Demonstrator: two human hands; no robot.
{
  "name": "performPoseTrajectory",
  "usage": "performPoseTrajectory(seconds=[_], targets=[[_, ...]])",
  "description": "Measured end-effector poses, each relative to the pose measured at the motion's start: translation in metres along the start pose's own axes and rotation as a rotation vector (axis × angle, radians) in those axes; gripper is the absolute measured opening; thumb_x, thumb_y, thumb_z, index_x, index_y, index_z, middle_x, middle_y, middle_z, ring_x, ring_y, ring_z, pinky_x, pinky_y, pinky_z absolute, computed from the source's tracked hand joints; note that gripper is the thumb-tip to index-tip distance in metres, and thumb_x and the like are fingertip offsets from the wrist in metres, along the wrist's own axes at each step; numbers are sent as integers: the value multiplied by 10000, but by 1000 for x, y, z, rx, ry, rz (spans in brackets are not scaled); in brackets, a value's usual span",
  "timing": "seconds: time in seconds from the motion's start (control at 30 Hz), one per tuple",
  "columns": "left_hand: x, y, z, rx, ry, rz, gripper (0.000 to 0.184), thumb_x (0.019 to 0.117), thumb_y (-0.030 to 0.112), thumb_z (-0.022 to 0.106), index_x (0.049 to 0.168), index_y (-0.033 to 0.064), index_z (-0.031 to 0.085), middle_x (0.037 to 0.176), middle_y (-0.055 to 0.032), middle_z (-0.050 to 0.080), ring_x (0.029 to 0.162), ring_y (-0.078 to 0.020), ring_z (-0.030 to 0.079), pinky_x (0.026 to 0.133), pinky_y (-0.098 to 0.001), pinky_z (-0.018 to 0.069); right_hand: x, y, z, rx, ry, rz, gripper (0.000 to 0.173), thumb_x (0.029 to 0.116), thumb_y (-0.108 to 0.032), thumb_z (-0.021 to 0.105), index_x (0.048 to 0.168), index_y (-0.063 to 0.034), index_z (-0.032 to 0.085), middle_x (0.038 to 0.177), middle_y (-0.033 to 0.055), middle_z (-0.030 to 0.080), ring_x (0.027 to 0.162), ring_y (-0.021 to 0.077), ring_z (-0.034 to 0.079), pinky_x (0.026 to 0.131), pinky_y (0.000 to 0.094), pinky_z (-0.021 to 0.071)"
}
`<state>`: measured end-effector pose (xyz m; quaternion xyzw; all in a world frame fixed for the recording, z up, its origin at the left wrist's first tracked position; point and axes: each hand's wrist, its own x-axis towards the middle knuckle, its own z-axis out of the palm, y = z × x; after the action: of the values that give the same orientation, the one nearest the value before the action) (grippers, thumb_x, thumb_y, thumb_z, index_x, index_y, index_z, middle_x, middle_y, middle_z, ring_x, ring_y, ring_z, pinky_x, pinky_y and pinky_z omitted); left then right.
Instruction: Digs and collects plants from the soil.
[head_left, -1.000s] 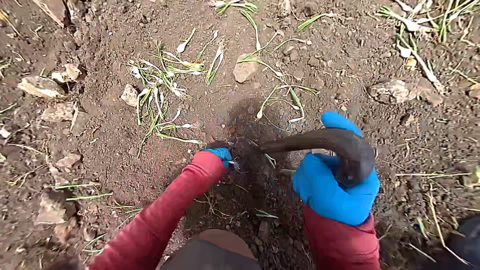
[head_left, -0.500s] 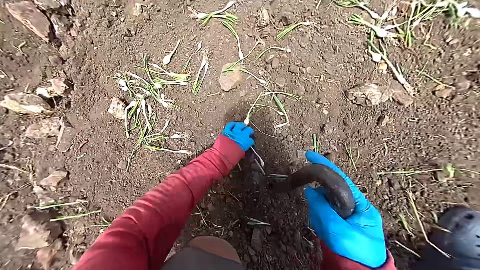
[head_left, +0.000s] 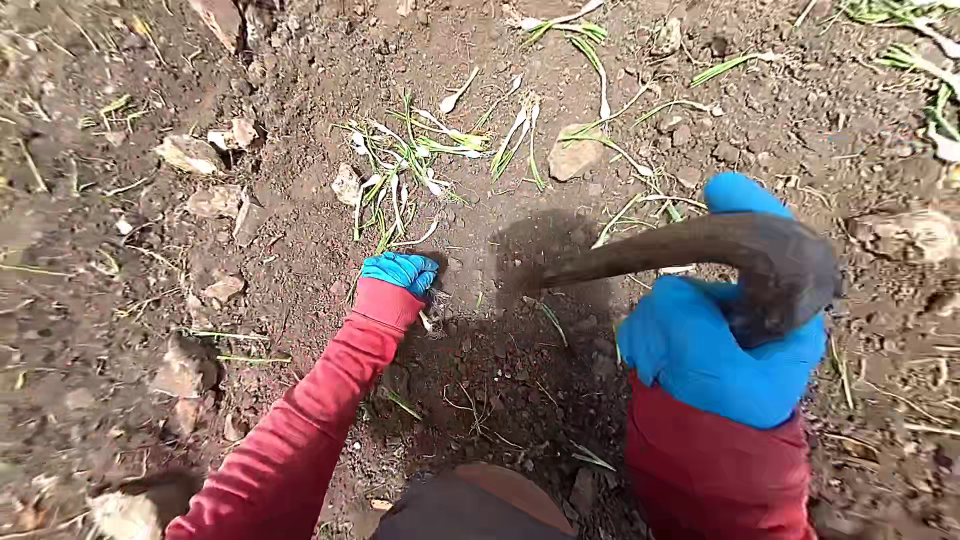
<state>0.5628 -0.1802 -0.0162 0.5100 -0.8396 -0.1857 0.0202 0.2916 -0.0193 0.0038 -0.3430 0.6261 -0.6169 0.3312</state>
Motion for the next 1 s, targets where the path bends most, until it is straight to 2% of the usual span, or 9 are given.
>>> performPoseTrajectory(seconds=[0.17, 0.27, 0.4, 0.53, 0.6, 0.73, 0.87, 0.93, 1.0], targets=[[14, 21, -3, 138, 47, 348, 212, 924, 91, 663, 1074, 168, 791, 1124, -67, 765, 1159, -310, 680, 973, -525, 529, -2, -50, 44, -136, -127, 88, 550, 836, -54, 634, 1383, -107, 622, 1034, -23, 732, 632, 12, 611, 537, 196, 526], [-3, -29, 17, 168, -154, -56, 343, 956, 202, 666, 1290, 244, 729, 1411, -119, 628, 1353, -434, 516, 1011, -664, 454, 2, -106, 40, -137, -16, 56, 365, 817, -2, 560, 1179, -36, 597, 825, -67, 679, 644, 44, 643, 583, 217, 568], [33, 1, 3, 246, 21, 26, 202, 987, 250, 639, 1125, 247, 787, 1381, -58, 672, 1379, -392, 517, 1169, -668, 285, -9, -16, 46, -141, -74, 8, 577, 846, -61, 603, 1421, -104, 571, 974, -23, 716, 618, 1, 594, 554, 215, 533], [19, 22, 10, 150, -371, 196, 251, 1035, 190, 572, 1203, 135, 749, 1145, -151, 749, 1183, -359, 660, 1064, -558, 458, 13, -70, 36, -171, -126, 355, 310, 836, 41, 642, 1111, -88, 707, 776, -7, 670, 585, 91, 603, 562, 271, 547], [-17, -13, 21, -103, -394, -117, 236, 1018, 219, 607, 1182, 191, 775, 1197, -96, 745, 1220, -300, 651, 1080, -548, 483, -4, -13, 21, 225, 13, -182, 10, 835, 104, 633, 830, 112, 636, 600, 68, 597, 468, 112, 562, 388, 243, 461], [18, 33, -36, 97, -226, -130, 229, 1007, 323, 617, 1145, 267, 791, 1214, -92, 727, 1229, -369, 599, 1018, -638, 421, -11, -30, 41, -141, 0, 221, 552, 841, -53, 613, 1390, -108, 584, 786, -24, 665, 489, 55, 532, 451, 262, 492], [49, 125, 37, 165, -737, 264, 284, 1039, 179, 557, 1262, 90, 710, 1403, -115, 638, 1399, -370, 476, 1195, -602, 274, -8, -64, 39, -173, -12, 200, 505, 844, -102, 638, 1349, -82, 613, 774, -55, 673, 483, 31, 523, 420, 232, 464], [4, 101, 70, 2, -512, 332, 267, 1028, 112, 573, 1239, 106, 737, 1395, -101, 650, 1406, -365, 485, 1232, -578, 252, 0, -96, 35, -220, 49, 129, 315, 800, -95, 624, 1113, -67, 643, 629, -102, 618, 438, 31, 526, 390, 226, 447], [-45, 55, 66, 27, 118, 272, 244, 929, 103, 676, 1101, 224, 800, 1149, -49, 749, 1159, -321, 659, 1037, -531, 494, 2, -87, 27, -303, 5, 31, 328, 815, -65, 604, 1137, -13, 634, 716, -96, 648, 524, -6, 568, 466, 193, 487]])
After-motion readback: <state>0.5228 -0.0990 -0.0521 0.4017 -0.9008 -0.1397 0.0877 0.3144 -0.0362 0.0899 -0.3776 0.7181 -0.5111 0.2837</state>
